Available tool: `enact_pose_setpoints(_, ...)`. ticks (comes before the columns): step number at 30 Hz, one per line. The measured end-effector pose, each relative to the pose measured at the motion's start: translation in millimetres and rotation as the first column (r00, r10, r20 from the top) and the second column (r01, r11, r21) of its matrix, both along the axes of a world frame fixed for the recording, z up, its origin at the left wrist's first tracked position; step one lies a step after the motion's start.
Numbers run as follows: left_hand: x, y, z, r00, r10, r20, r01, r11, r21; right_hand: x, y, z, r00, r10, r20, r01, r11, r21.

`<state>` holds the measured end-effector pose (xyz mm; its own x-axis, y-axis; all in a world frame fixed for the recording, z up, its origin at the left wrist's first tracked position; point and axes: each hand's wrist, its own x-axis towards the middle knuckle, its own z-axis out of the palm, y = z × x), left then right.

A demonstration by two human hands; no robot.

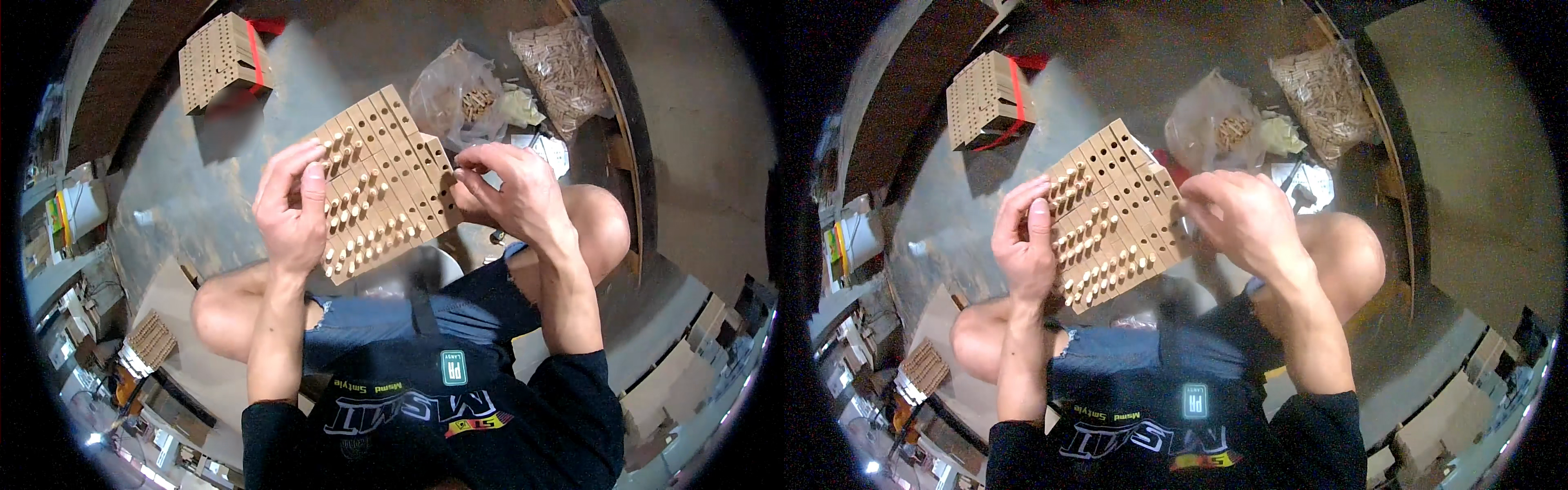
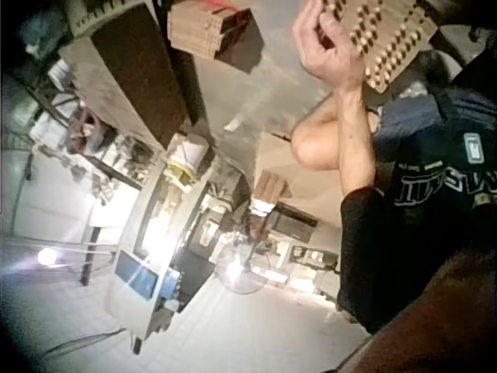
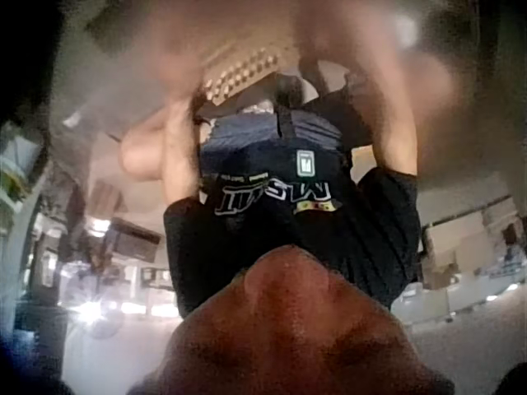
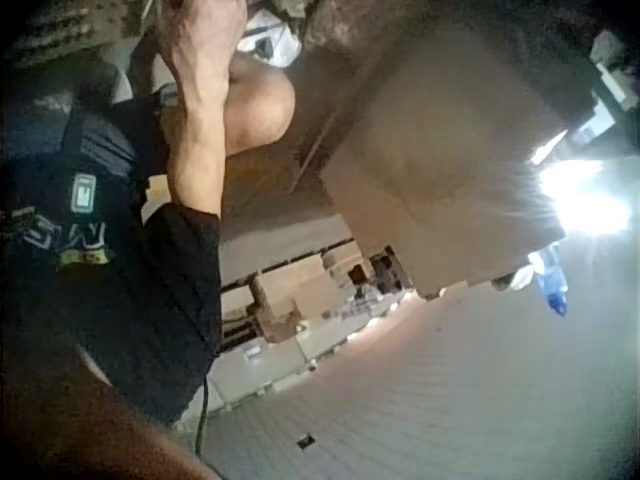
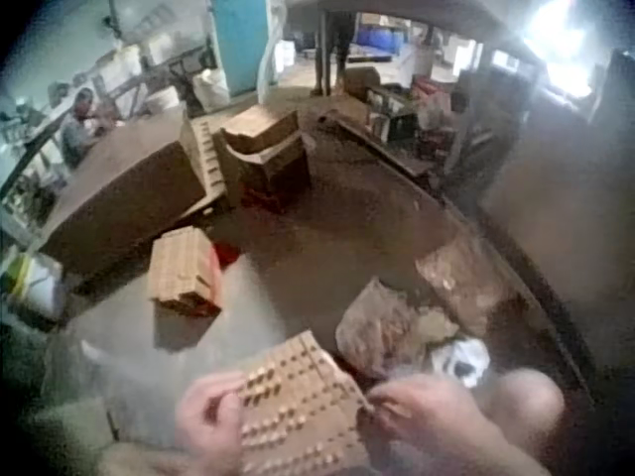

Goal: The person inserts small wooden pegs into the joints of a wooden lattice structure by hand while sitting on the floor in a workshop.

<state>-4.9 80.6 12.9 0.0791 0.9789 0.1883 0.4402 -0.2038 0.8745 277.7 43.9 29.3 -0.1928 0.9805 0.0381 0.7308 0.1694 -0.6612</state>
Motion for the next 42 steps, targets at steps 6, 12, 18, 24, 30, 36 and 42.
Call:
enact_pose_setpoints(6,2.3,15.8,-4.0,0.967,-0.030,-0.252,0.050,0.996,0.073,2.2,1.6,-2.8,0.998,-0.059,0.010,0.058,0.997,0.050)
enact_pose_setpoints(12,10.5,15.8,-15.0,0.800,-0.122,-0.588,0.129,0.991,-0.029,21.6,2.3,58.3,0.992,-0.120,-0.047,0.125,0.982,0.138)
enact_pose_setpoints(18,10.2,14.3,-9.3,0.778,-0.118,-0.617,0.122,0.992,-0.036,90.8,-11.0,71.9,0.711,-0.437,-0.552,0.572,0.815,0.093)
enact_pose_setpoints(24,16.0,18.3,-6.7,0.744,-0.116,-0.658,0.119,0.992,-0.040,136.6,31.7,-149.9,0.857,-0.458,-0.236,0.323,0.834,-0.447)
enact_pose_setpoints(30,14.5,50.0,-11.6,0.842,-0.039,-0.538,-0.057,0.985,-0.162,119.4,85.4,-301.3,0.981,-0.091,0.168,0.153,0.902,-0.404)
enact_pose_setpoints(36,9.2,51.9,-20.3,0.764,-0.017,-0.645,-0.011,0.999,-0.040,102.9,96.4,-379.2,0.819,0.051,0.571,-0.022,0.998,-0.057)
enact_pose_setpoints(42,6.5,51.7,-20.2,0.803,-0.067,-0.593,0.022,0.996,-0.083,118.1,79.0,-434.1,0.879,-0.024,0.476,-0.018,0.996,0.082)
